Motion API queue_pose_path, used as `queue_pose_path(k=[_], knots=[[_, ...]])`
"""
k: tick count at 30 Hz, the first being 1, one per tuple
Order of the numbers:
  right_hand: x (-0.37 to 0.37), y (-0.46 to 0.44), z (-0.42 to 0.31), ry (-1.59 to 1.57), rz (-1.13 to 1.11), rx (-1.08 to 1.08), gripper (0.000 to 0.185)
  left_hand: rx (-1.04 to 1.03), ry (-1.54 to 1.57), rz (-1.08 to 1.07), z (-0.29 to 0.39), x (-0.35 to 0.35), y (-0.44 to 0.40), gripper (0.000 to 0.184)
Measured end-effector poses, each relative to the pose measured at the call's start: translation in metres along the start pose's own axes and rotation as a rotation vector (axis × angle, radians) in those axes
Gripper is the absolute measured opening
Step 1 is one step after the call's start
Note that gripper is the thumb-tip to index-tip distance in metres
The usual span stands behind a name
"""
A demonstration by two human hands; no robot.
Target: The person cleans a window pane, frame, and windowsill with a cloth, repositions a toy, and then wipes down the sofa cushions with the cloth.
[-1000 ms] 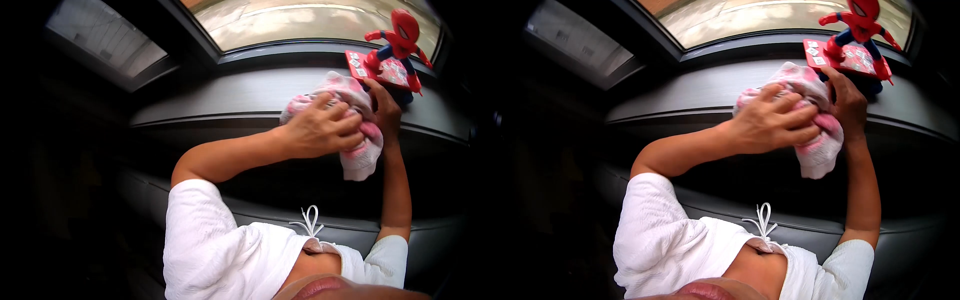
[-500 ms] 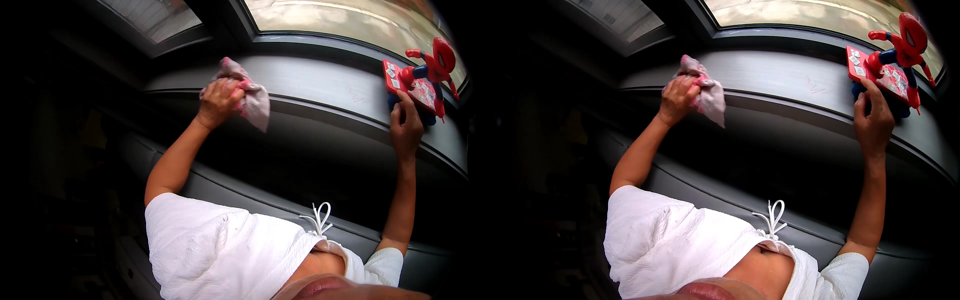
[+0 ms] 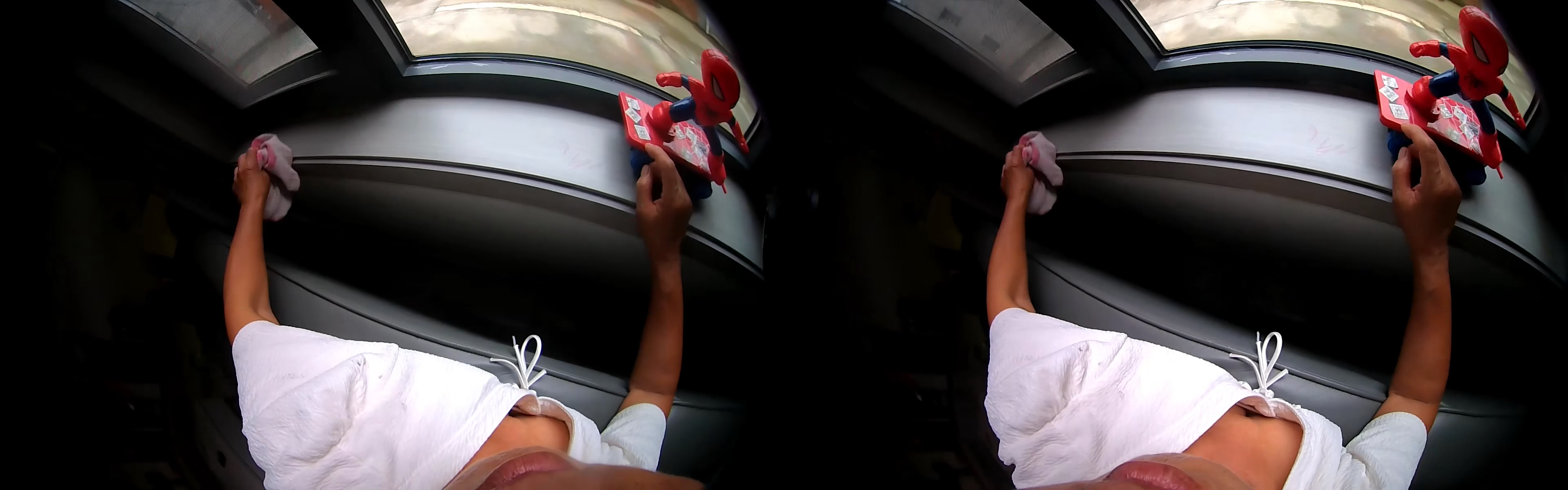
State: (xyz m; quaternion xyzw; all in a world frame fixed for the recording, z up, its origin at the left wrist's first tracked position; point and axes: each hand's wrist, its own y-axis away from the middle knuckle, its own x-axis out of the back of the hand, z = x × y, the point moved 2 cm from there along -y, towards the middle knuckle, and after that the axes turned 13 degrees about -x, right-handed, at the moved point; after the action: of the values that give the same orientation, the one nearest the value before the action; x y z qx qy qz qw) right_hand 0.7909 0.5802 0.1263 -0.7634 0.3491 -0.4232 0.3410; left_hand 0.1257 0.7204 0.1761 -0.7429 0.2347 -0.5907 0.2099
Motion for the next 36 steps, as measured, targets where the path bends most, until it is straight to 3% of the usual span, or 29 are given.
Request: queue_pose_path(k=[2, 4, 7, 8, 12, 19, 28, 32, 36], knots=[[-0.002, 0.002, 0.008, 0.003, -0.046, -0.021, 0.037, -0.148, 0.215, 0.185, 0.035, 0.011, -0.004, 0.037], [-0.002, 0.004, 0.009, -0.021, -0.071, -0.023, 0.037, -0.357, 0.313, 0.278, 0.1, 0.042, 0.0, 0.037], [0.003, 0.001, 0.005, -0.029, -0.069, -0.03, 0.036, -0.776, 0.517, 0.184, 0.169, 0.037, 0.0, 0.039], [0.004, 0.001, 0.003, -0.035, -0.071, -0.03, 0.035, -0.714, 0.379, 0.143, 0.172, 0.017, -0.001, 0.043], [0.006, -0.002, -0.003, -0.02, 0.03, 0.047, 0.022, -0.741, 0.46, 0.017, 0.177, 0.017, -0.033, 0.042], [0.005, -0.002, -0.002, -0.012, 0.071, 0.073, 0.015, -0.807, 0.372, 0.203, 0.185, 0.007, -0.036, 0.037], [0.001, 0.0, 0.005, 0.181, 0.076, 0.065, 0.016, -0.69, 0.352, 0.307, 0.185, -0.008, -0.029, 0.032], [-0.002, 0.006, 0.016, 0.245, 0.069, -0.051, 0.017, -0.663, 0.418, 0.379, 0.183, -0.018, -0.032, 0.032], [-0.002, 0.009, 0.016, 0.552, 0.178, -0.005, 0.018, -0.614, 0.435, 0.471, 0.186, -0.003, -0.025, 0.032]])
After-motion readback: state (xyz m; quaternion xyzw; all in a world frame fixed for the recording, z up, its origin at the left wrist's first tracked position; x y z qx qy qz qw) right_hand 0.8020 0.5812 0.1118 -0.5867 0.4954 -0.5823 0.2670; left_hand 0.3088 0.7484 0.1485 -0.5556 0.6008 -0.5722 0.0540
